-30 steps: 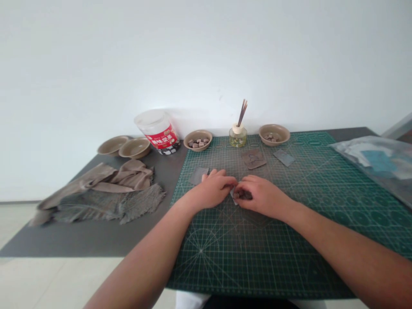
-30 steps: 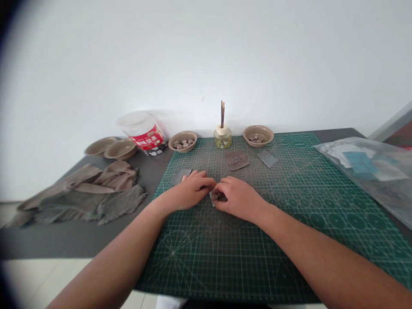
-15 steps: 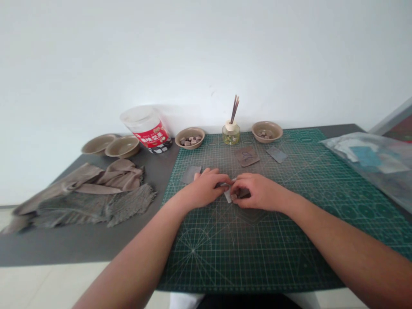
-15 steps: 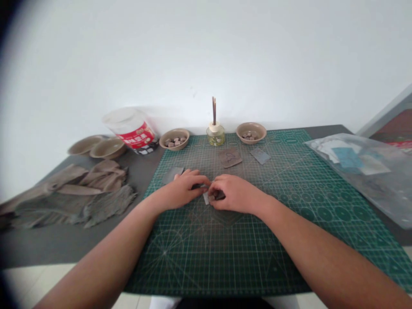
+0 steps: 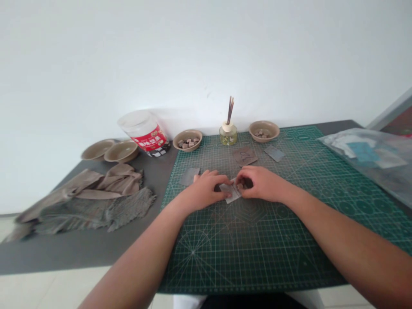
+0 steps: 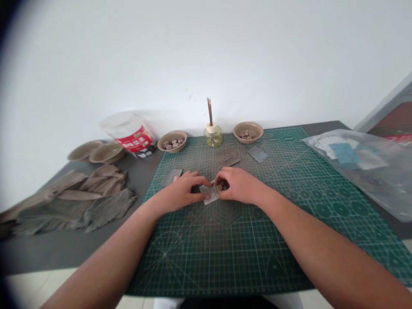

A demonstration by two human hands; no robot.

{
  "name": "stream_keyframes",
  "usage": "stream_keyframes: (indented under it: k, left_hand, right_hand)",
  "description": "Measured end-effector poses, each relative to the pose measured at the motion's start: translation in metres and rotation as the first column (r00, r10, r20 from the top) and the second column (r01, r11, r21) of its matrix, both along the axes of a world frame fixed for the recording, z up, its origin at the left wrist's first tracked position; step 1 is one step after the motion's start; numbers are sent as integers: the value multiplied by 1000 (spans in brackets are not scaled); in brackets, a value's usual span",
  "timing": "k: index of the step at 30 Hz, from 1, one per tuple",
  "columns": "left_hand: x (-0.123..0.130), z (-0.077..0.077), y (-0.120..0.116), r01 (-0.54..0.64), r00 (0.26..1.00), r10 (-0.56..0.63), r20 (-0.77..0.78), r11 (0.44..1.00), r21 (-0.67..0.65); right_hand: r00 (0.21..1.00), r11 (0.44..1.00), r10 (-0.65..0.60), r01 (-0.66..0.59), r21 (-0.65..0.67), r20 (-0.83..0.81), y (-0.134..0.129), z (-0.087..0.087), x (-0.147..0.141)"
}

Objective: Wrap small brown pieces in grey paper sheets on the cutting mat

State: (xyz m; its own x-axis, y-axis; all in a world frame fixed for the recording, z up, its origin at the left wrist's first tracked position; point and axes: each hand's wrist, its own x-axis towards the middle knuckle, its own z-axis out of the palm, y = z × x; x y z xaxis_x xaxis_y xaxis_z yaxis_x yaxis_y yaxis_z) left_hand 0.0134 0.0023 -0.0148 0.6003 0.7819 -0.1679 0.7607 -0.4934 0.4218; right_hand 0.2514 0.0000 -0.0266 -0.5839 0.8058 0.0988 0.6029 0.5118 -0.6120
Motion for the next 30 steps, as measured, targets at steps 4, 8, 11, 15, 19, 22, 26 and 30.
stream_keyframes:
  k: [4, 8, 11, 15, 19, 22, 26, 30]
  left_hand:
    - [0, -1, 0, -8, 1000, 8, 9, 1000, -24]
    - [0, -1, 1, -3, 1000, 4, 19, 999, -36]
    - [0, -1, 2, -6, 1000, 7, 23, 999, -37]
    - [0, -1, 2, -12, 1000, 13, 27, 999, -47]
    - [0, -1, 1, -23, 999, 24, 26, 999, -42]
    - [0, 1, 0, -5, 1000, 6, 24, 999, -35]
    - [0, 2, -1, -7, 1000, 8, 18, 999, -33]
    - [1, 2, -1, -23, 1000, 23, -1, 999, -33]
  right_hand:
    - [1000, 1000, 12, -12, 13, 9, 3, -1, 3]
    - [997, 995, -74, 73, 61, 14, 4, -3, 6]
    - [999, 997, -42, 42, 71, 2, 5, -5, 6]
    - [997, 994, -70, 69, 85, 11, 6, -8, 4]
    - [995, 988, -104, 105, 114, -12, 6, -10, 2]
    - [994, 987, -109, 108, 119, 6, 6, -11, 3]
    - [980, 972, -198, 195, 130, 7, 6, -11, 0]
    - [979, 972, -202, 200, 120, 2, 6, -12, -4]
